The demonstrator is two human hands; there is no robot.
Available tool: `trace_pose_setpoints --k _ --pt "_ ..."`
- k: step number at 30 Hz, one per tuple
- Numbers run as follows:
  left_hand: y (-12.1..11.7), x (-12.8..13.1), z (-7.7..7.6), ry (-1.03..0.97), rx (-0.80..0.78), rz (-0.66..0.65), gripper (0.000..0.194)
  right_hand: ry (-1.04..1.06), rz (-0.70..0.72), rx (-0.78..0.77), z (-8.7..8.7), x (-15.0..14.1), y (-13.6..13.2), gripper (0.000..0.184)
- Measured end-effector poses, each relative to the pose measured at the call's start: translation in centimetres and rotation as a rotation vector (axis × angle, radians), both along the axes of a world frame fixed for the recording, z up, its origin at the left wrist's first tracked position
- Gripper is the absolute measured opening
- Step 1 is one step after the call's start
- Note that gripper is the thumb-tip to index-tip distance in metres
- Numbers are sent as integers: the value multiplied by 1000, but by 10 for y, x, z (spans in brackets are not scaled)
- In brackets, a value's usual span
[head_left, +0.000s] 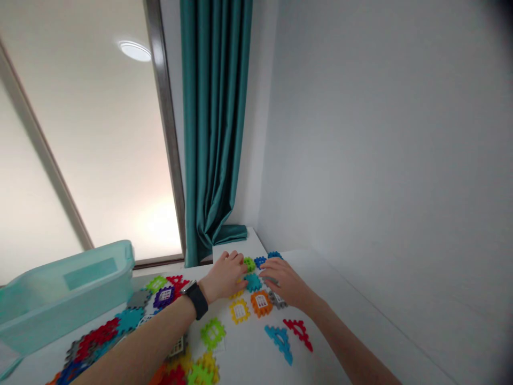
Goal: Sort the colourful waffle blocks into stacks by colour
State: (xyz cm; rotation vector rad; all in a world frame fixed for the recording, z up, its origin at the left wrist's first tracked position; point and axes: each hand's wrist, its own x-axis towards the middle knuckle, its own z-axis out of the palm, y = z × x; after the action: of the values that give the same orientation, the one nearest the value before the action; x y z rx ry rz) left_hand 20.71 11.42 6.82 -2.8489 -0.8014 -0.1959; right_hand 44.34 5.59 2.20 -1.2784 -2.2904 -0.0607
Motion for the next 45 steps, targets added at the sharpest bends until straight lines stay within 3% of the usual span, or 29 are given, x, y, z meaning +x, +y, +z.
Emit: trace_pose_setpoints --k 5,11,20,28,45 --pt "-13 -47 6 -8 4 55 23 10 73 -22 9 -40 1 26" --pt "-24 -102 3 -29 -9 137 21 1 146 -61 12 -90 4 27" --pt "-44 -176 -3 -65 -39 209 13 16 250 -87 -5 -155 5 23" --pt "-64 -247 -22 -188 -188 321 18 16 345 -160 -17 -200 2 20" --pt "-79 -300 -36 -356 -216 576 20 18 402 -156 -22 -288 10 19"
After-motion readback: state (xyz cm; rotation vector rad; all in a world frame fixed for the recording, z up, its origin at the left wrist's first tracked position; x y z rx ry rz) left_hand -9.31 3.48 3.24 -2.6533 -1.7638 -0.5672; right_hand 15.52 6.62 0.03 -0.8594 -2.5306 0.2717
